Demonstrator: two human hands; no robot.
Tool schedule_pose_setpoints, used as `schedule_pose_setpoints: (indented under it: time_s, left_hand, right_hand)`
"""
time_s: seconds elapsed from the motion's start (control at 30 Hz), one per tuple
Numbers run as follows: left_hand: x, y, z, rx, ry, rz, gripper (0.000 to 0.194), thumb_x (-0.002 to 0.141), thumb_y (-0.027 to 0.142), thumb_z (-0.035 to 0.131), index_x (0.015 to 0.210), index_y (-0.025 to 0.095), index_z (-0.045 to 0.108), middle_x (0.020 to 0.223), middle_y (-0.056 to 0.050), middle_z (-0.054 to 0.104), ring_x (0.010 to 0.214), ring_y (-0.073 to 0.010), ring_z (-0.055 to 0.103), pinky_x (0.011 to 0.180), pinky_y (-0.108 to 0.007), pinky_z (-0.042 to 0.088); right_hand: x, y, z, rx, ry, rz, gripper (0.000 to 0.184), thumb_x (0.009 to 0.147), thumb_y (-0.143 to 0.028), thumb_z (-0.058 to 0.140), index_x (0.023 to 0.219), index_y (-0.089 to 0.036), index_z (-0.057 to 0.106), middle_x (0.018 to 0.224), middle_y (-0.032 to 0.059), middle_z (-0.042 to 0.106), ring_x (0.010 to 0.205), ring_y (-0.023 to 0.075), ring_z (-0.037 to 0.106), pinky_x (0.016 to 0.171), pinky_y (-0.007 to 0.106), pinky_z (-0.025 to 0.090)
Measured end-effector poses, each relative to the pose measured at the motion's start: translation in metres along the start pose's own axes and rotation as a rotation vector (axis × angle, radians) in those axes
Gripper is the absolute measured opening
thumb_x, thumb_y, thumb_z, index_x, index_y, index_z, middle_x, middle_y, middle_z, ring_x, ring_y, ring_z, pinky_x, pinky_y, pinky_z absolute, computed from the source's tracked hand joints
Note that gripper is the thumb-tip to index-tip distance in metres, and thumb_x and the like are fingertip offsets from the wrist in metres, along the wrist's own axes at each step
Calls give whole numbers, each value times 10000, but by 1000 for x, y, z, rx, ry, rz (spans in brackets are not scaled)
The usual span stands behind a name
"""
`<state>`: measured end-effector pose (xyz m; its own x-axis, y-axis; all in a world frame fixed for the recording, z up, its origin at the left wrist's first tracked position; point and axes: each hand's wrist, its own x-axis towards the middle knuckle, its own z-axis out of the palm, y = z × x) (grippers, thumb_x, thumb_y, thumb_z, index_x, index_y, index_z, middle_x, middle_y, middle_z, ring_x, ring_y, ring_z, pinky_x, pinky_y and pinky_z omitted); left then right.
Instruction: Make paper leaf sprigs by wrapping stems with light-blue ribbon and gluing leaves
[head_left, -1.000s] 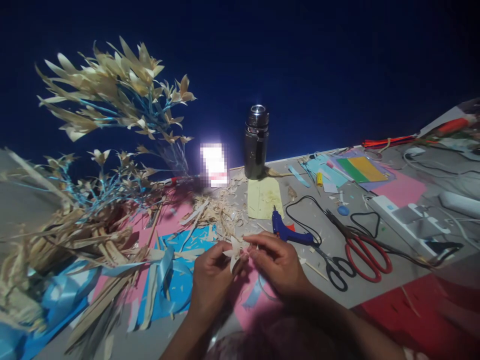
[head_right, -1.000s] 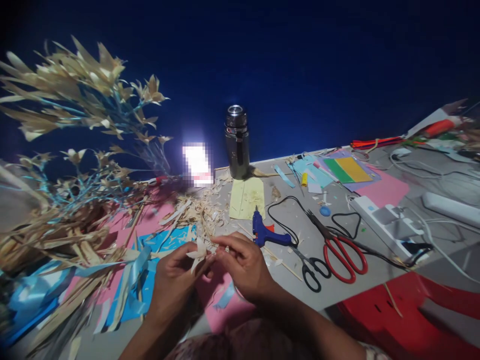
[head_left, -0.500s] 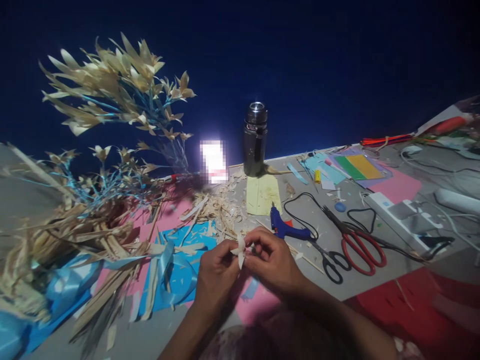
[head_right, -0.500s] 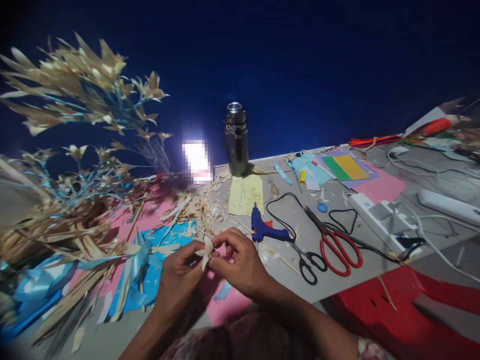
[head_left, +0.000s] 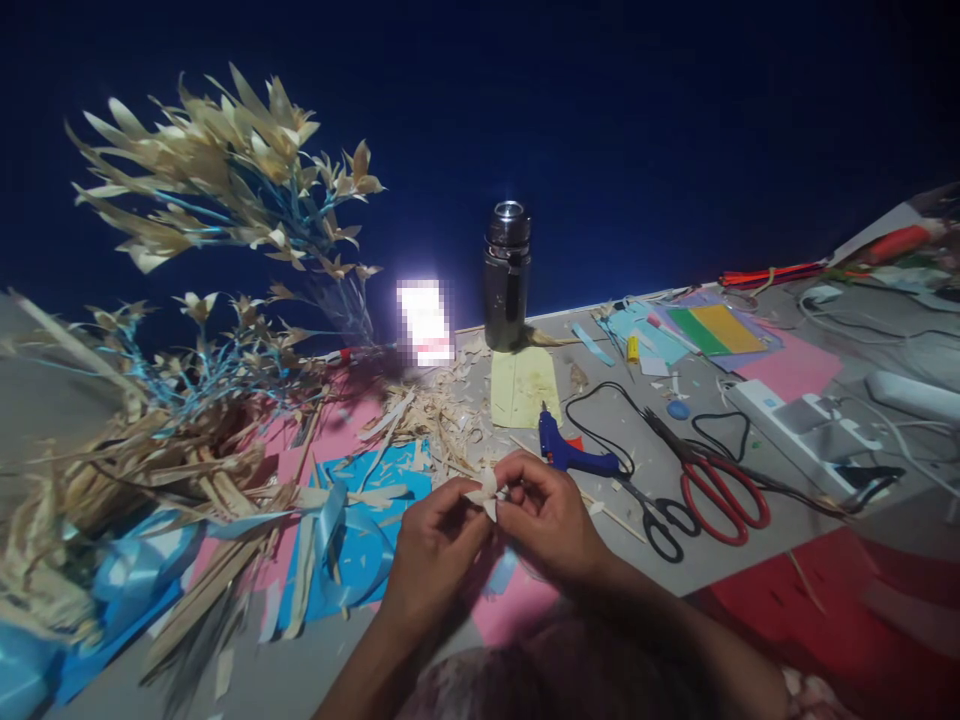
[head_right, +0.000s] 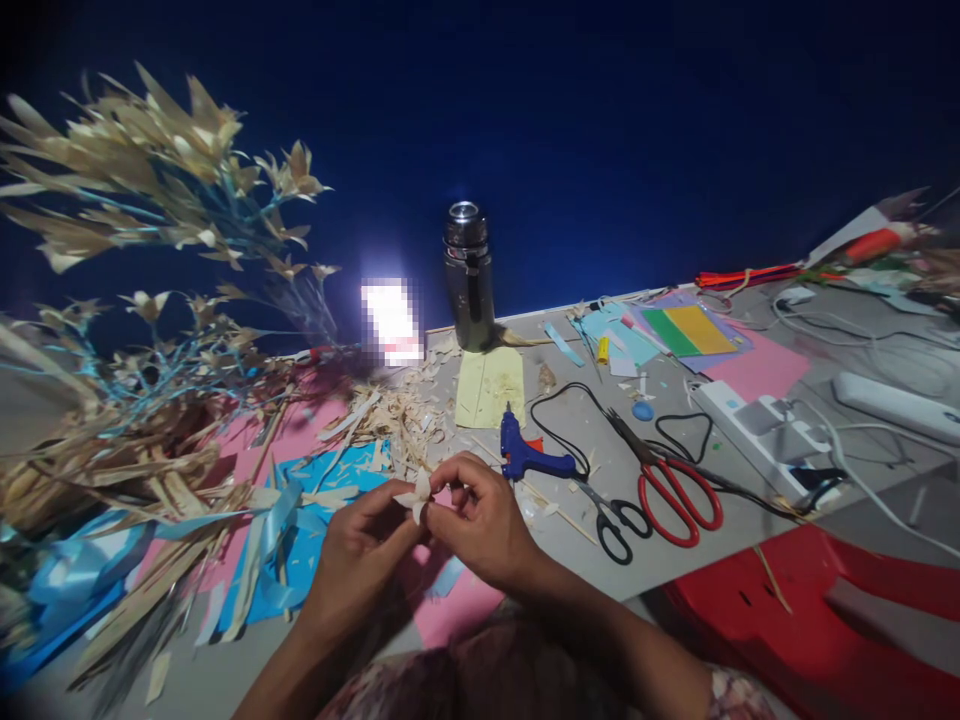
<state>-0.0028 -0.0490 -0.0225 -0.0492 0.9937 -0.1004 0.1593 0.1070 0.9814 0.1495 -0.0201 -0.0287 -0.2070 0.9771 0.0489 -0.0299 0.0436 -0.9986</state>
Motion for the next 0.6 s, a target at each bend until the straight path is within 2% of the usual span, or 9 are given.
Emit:
schedule_pose_setpoints:
  time_s: [0.17, 0.27, 0.6]
  left_hand:
    - [-2, 0, 2, -133, -17, -20, 53, 790, 233, 715, 802, 189, 742, 623, 3, 679, 568, -159, 612, 575, -257, 470]
    - [-3, -2, 2, -172, 15, -13, 78, 797, 250, 736, 763, 182, 754, 685, -15, 696, 625, -163, 612, 620, -268, 481]
    - [-2, -5, -3, -64, 133, 30, 187, 767, 237, 733, 590, 192, 694, 570, 8, 627, 556, -144, 540, 563, -259, 424]
  right_hand:
    - [-1, 0, 0, 38, -8, 46, 92, 713, -187, 678, 795, -218, 648, 782, -15, 522, 638, 130, 459, 569, 243, 397]
    - [-2, 0, -1, 47, -17, 56, 91, 718, -192, 687, 799, -220, 656, 784, -12, 522, 648, 135, 472, 570, 245, 395]
    - [-4, -2, -6, -7, -37, 13, 75, 764, -220, 711, 836, -205, 727, 774, -12, 558, 606, 114, 425, 546, 243, 331]
